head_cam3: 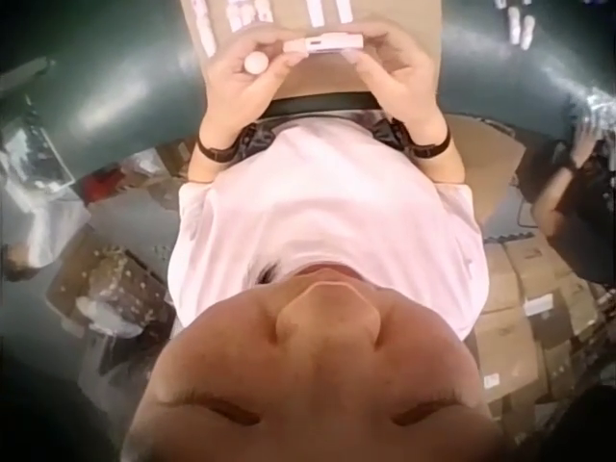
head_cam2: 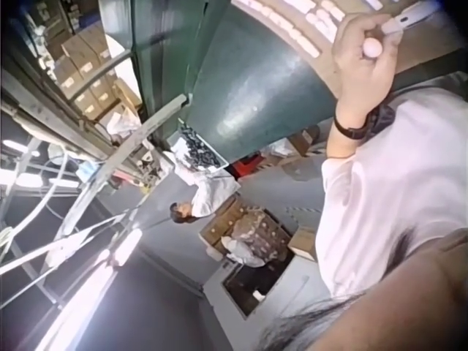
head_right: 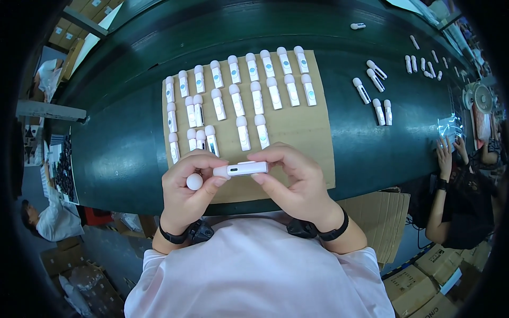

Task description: The person picks up a white electronic device, presses its buttons, and aligns it on a cardboard sheet. This process is repeated for multiple devices, occasionally moving items on the conveyor belt or turning the devices over before placing them in rows.

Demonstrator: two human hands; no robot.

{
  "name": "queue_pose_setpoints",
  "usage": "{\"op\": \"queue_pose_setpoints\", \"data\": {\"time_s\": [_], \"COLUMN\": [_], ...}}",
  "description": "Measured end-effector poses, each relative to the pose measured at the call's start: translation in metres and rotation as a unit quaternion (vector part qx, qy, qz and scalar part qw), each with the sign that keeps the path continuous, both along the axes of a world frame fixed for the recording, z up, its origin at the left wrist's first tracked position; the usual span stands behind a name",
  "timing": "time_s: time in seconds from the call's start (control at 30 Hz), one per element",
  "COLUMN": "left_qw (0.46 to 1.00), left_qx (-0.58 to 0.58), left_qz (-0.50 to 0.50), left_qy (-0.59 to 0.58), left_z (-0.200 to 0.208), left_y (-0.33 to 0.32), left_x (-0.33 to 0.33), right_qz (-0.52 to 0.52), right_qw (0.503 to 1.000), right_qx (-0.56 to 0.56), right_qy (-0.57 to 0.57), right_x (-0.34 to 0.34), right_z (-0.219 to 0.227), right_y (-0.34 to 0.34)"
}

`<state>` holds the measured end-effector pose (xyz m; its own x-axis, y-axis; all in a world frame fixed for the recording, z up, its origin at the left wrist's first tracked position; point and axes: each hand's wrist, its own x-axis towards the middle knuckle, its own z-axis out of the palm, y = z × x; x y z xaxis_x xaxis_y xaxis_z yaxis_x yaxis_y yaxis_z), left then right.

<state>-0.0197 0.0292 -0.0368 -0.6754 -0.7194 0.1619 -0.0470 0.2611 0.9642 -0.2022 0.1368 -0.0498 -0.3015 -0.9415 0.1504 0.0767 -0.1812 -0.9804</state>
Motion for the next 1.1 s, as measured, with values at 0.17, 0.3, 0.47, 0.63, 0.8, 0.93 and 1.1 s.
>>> {"op": "queue_pose_setpoints", "data": {"time_s": [0.17,0.3,0.47,0.63,0.8,0.93,1.1], "left_qw": [0.998,0.996,0.991,0.987,0.999,0.998,0.998], "left_qx": [-0.048,-0.063,-0.118,-0.146,-0.008,0.005,-0.040], "left_qz": [-0.025,-0.028,-0.043,-0.057,-0.023,-0.044,-0.007], "left_qy": [0.038,0.048,0.054,0.040,0.047,0.053,0.044], "left_z": [-0.004,0.001,-0.003,0.000,0.002,-0.005,-0.001], "left_y": [-0.003,-0.002,-0.004,-0.007,-0.010,-0.012,-0.013], "left_x": [0.001,0.001,-0.003,0.000,0.019,0.026,0.018], "right_qz": [0.020,0.016,0.010,0.007,-0.030,-0.086,-0.079], "right_qw": [0.990,0.988,0.981,0.974,0.934,0.864,0.787], "right_qx": [-0.039,-0.062,-0.106,-0.112,-0.046,-0.006,0.020], "right_qy": [0.132,0.139,0.164,0.198,0.353,0.496,0.611], "right_x": [-0.008,-0.007,-0.005,-0.008,-0.032,-0.055,-0.062], "right_z": [-0.005,-0.007,-0.008,-0.005,0.004,-0.006,-0.014], "right_y": [0.001,0.000,-0.003,-0.004,-0.003,-0.009,-0.008]}}
